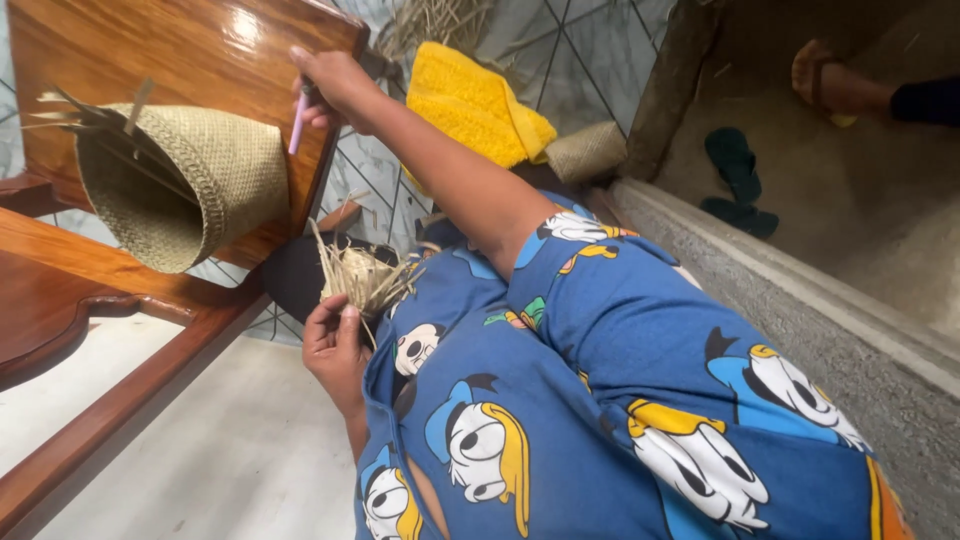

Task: Trimming excess straw and finishing the edges of a hand-woven basket.

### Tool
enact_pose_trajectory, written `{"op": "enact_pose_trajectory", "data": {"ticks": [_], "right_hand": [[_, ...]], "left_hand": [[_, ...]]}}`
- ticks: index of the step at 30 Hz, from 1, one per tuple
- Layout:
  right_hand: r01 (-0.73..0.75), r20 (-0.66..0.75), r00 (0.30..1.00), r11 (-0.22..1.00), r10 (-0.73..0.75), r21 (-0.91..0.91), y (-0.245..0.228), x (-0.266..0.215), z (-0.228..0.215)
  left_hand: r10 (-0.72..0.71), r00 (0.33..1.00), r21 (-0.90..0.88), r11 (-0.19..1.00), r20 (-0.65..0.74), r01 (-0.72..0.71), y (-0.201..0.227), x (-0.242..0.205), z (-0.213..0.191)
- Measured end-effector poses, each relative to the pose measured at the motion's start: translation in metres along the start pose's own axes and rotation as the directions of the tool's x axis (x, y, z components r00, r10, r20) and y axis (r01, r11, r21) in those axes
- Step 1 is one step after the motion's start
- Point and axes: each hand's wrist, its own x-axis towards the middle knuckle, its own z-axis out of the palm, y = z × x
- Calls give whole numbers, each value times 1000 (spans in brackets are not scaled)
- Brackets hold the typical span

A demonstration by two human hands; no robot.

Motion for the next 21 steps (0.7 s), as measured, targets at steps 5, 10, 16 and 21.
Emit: {"op": "enact_pose_trajectory", "data": {"ticks": [5,10,16,21], "right_hand": [[45,49,998,997,-48,58,16,23,-22],[112,153,980,988,-128,110,46,69,-40],[108,-32,994,988,-105,111,49,75,-53],[146,-42,989,981,-142,131,42,63,-32]], "left_hand": [[9,998,36,999,62,-12,-5,5,1],[49,999,-51,997,-12,-50,-19,10,5],[31,998,-78,997,45,-28,-12,6,6],[115,985,-437,885,-128,-160,-53,15,4]]}}
